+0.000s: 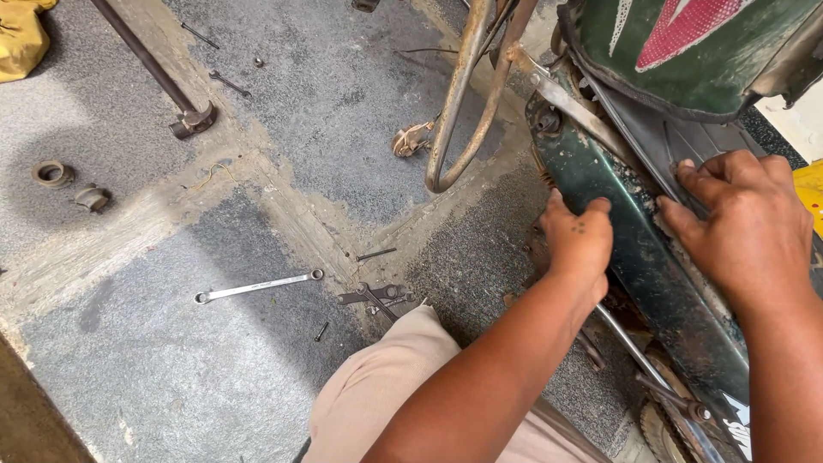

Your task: The person kneels on the workshop floor beside a green TVS scooter and removes the black rubber floorboard panel. They unscrew the retaining screws by hand and with a small spanner, lift the panel edge free of the body, and set the panel down on the floor next to the scooter.

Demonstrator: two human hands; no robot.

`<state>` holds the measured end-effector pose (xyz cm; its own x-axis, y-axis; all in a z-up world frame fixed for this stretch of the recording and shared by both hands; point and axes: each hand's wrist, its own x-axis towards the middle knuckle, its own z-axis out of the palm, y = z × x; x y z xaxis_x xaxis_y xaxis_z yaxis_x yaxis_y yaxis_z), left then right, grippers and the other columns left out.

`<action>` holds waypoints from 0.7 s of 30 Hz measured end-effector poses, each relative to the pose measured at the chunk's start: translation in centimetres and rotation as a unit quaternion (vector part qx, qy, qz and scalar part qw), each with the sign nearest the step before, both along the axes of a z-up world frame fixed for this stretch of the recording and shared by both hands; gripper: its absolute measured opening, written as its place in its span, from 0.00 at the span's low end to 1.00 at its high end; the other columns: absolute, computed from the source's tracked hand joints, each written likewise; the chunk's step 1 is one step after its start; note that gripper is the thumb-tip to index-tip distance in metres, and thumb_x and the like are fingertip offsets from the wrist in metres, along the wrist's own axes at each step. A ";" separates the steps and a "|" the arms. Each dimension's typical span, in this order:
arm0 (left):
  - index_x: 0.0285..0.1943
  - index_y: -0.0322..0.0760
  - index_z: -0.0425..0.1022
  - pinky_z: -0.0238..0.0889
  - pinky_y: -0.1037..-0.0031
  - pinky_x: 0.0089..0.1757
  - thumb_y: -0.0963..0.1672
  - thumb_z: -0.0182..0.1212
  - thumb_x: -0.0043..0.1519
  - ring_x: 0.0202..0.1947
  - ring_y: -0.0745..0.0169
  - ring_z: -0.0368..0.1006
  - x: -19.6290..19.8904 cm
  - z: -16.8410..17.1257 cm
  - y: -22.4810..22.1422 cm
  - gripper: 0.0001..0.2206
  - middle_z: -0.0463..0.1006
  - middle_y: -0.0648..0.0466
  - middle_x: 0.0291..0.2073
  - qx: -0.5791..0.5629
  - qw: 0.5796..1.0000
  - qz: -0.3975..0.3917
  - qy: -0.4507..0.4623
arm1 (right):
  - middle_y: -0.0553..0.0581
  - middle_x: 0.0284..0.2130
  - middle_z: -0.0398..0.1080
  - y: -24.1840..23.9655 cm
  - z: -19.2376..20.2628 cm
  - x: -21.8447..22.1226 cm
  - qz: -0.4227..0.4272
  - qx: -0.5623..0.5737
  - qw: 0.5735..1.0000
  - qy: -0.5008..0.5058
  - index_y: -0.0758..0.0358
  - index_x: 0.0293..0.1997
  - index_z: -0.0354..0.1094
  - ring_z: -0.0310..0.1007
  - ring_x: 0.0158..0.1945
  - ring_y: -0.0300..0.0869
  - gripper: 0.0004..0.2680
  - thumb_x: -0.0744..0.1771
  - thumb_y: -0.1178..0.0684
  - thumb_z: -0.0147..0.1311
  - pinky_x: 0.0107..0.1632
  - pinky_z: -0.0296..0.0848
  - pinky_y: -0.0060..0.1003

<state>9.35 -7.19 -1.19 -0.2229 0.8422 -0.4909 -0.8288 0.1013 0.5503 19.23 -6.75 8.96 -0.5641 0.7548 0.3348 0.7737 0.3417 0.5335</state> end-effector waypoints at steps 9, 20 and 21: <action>0.81 0.33 0.32 0.55 0.62 0.64 0.41 0.58 0.55 0.69 0.45 0.58 0.1 2.4 -1.1 0.46 0.52 0.44 0.71 -0.015 0.998 -0.053 0.025 | 0.50 0.43 0.75 1.4 -1.1 1.6 0.017 0.013 1.000 0.003 0.55 0.55 0.80 0.69 0.50 0.44 0.15 0.64 0.45 0.70 0.53 0.72 0.37; 0.81 0.36 0.25 0.52 0.59 0.65 0.40 0.55 0.59 0.72 0.44 0.51 -1.2 3.5 -1.8 0.45 0.45 0.45 0.73 -0.009 0.994 -0.111 -0.003 | 0.49 0.44 0.75 1.3 -1.6 1.2 -0.006 0.027 1.000 -0.002 0.54 0.54 0.80 0.68 0.53 0.45 0.15 0.64 0.45 0.70 0.53 0.72 0.38; 0.81 0.36 0.25 0.51 0.59 0.66 0.39 0.55 0.59 0.73 0.44 0.50 -1.2 3.5 -1.8 0.45 0.45 0.45 0.73 -0.011 0.994 -0.108 0.001 | 0.49 0.44 0.75 1.3 -1.5 1.1 -0.012 0.028 1.000 0.002 0.54 0.54 0.80 0.68 0.54 0.46 0.15 0.63 0.45 0.70 0.53 0.72 0.38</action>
<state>8.13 -9.00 2.27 -0.0388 0.8597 -0.5093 -0.7857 0.2887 0.5471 20.34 -5.47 7.43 -0.5451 0.7479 0.3789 0.7836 0.2938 0.5474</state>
